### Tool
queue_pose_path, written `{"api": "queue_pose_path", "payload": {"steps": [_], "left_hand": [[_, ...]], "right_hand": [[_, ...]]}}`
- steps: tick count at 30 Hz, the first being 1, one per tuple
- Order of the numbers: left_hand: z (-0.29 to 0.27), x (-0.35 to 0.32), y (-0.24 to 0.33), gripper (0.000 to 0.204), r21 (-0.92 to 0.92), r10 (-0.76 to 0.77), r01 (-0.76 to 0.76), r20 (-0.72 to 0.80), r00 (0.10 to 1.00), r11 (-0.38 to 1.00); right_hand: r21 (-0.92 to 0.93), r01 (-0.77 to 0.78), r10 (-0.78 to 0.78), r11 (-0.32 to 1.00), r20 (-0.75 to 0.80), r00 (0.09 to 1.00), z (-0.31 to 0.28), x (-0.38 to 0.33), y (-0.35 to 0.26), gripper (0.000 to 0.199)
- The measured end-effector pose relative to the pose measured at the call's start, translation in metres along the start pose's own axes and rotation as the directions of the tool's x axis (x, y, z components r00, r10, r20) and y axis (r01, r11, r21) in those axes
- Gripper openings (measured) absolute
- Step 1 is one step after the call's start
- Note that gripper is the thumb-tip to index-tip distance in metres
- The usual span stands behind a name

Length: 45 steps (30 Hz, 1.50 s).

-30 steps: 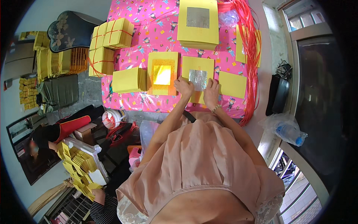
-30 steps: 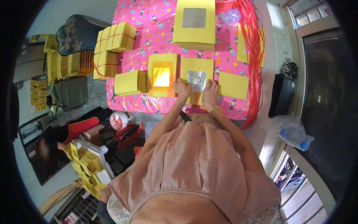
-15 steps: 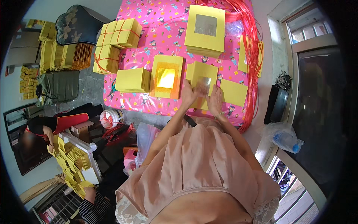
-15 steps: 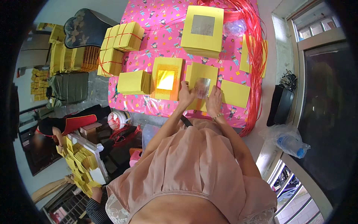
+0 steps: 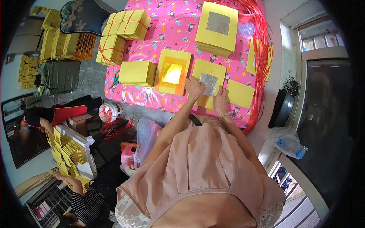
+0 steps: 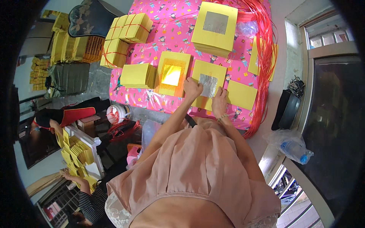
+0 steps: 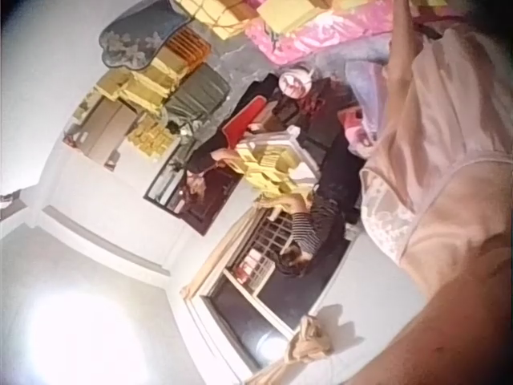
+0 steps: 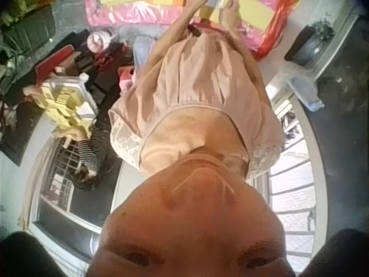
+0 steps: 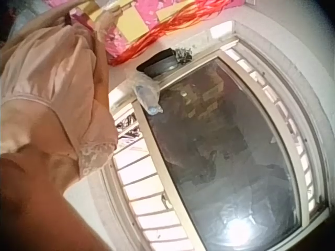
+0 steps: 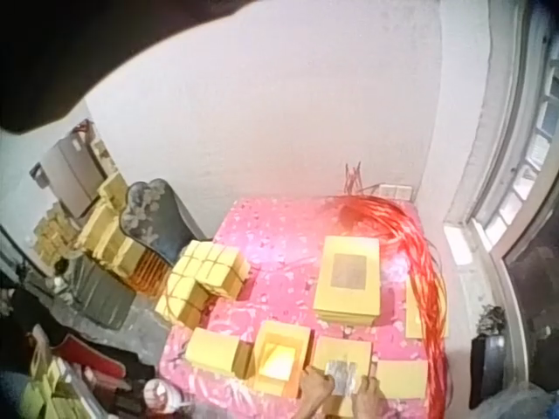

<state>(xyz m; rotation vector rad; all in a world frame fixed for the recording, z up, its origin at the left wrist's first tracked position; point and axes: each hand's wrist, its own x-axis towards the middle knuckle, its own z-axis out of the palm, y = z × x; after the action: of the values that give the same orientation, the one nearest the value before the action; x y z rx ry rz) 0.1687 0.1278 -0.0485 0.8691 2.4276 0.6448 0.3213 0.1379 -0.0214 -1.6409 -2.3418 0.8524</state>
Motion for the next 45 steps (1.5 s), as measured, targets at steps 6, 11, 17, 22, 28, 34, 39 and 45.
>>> {"api": "queue_pose_path", "payload": {"steps": [6,11,17,22,28,34,39,45], "left_hand": [[0.002,-0.001,0.014,0.056,0.094,-0.156,0.158,-0.026,0.987,0.983],[-0.002,0.004,0.000,0.060,0.116,-0.085,0.086,-0.017,0.996,0.990],[-0.009,0.002,-0.005,0.065,-0.108,0.029,-0.028,0.011,1.000,0.994],[-0.022,-0.001,0.007,0.071,-0.023,-0.149,0.154,0.151,0.977,0.988],[-0.010,0.006,-0.009,0.079,-0.267,-0.082,0.079,0.001,0.997,0.961],[-0.033,0.001,0.002,0.053,-0.646,0.082,0.249,0.437,0.896,0.721],[-0.064,-0.027,0.012,0.047,-0.781,0.333,0.096,0.370,0.867,0.618],[-0.146,-0.037,0.056,0.057,-0.852,0.539,0.061,0.383,0.750,0.520]], "right_hand": [[-0.012,-0.024,0.024,1.000,0.006,1.000,0.000,0.002,-0.004,0.064],[-0.013,0.000,-0.001,1.000,-0.028,1.000,0.002,0.001,-0.002,0.064],[-0.004,-0.020,0.020,1.000,-0.019,1.000,0.001,0.001,-0.005,0.063],[0.001,-0.066,0.066,0.998,0.003,0.998,0.003,0.000,-0.001,0.062],[-0.006,-0.002,0.002,1.000,-0.040,0.999,0.004,-0.001,-0.006,0.062],[-0.032,-0.045,0.044,0.998,-0.045,0.998,0.012,0.004,0.007,0.060],[0.073,-0.023,0.023,0.997,0.005,1.000,-0.010,-0.005,-0.002,0.078],[0.796,-0.005,-0.018,0.605,0.020,1.000,-0.050,-0.012,0.002,0.072]]}}
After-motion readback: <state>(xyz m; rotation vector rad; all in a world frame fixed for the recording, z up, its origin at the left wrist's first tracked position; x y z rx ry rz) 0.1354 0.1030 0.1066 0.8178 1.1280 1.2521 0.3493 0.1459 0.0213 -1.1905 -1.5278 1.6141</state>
